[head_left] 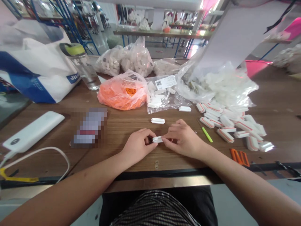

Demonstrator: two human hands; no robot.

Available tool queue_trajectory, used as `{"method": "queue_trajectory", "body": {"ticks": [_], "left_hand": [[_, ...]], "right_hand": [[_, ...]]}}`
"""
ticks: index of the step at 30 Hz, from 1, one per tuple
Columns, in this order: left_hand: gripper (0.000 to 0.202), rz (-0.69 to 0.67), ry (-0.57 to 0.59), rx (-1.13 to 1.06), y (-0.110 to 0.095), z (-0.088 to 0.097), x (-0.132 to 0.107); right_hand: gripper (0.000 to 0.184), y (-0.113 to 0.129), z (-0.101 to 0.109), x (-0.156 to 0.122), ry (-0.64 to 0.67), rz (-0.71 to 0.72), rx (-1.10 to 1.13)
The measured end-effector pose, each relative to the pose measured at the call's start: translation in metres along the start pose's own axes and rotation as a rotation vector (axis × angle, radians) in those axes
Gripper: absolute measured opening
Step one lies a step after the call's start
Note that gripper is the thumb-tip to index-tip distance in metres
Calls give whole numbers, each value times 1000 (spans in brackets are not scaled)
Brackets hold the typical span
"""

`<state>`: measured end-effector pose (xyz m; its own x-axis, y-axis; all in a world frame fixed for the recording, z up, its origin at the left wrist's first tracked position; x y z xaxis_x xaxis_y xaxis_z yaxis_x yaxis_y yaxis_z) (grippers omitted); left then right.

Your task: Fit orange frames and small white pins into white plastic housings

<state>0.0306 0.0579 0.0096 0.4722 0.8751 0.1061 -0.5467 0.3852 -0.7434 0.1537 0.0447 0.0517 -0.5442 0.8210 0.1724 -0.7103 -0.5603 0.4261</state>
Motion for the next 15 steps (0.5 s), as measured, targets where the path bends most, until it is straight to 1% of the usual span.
{"method": "queue_trajectory", "body": {"ticks": [2,3,5,7,9,10,12,15], "left_hand": [[8,2,0,4,0,0,1],[8,2,1,9,0,0,1],[8,5,2,18,0,0,1],[8,13,5,20,0,0,2],[9,20,13,24,1,0,2],[9,22,18,26,1,0,1],[9,15,19,26,0,0,1],[9,3,18,24,0,0,1]], "right_hand": [[27,-6,6,-3,-9,-47,29],[26,-16,12,-6,-21,-104,64],[24,-45,26,-17,-56,-269,99],[19,-77,38,-31,-31,-435,11],[16,-106,46,-47,53,-617,-143],[16,-116,48,-54,94,-674,-210],[17,-124,48,-61,160,-726,-276],[19,-119,44,-59,185,-689,-277]]}}
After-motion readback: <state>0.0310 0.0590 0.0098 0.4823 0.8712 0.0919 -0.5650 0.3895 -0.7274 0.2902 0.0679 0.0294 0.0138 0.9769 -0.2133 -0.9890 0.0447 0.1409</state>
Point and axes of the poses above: each hand's wrist, its own x-axis towards the middle knuckle, its own z-axis out of the back of the hand, y = z × x, the point moved 8 cm from there along x, towards the middle knuckle, and after that the axes turned 4 degrees about -z, right-handed, at the moved point
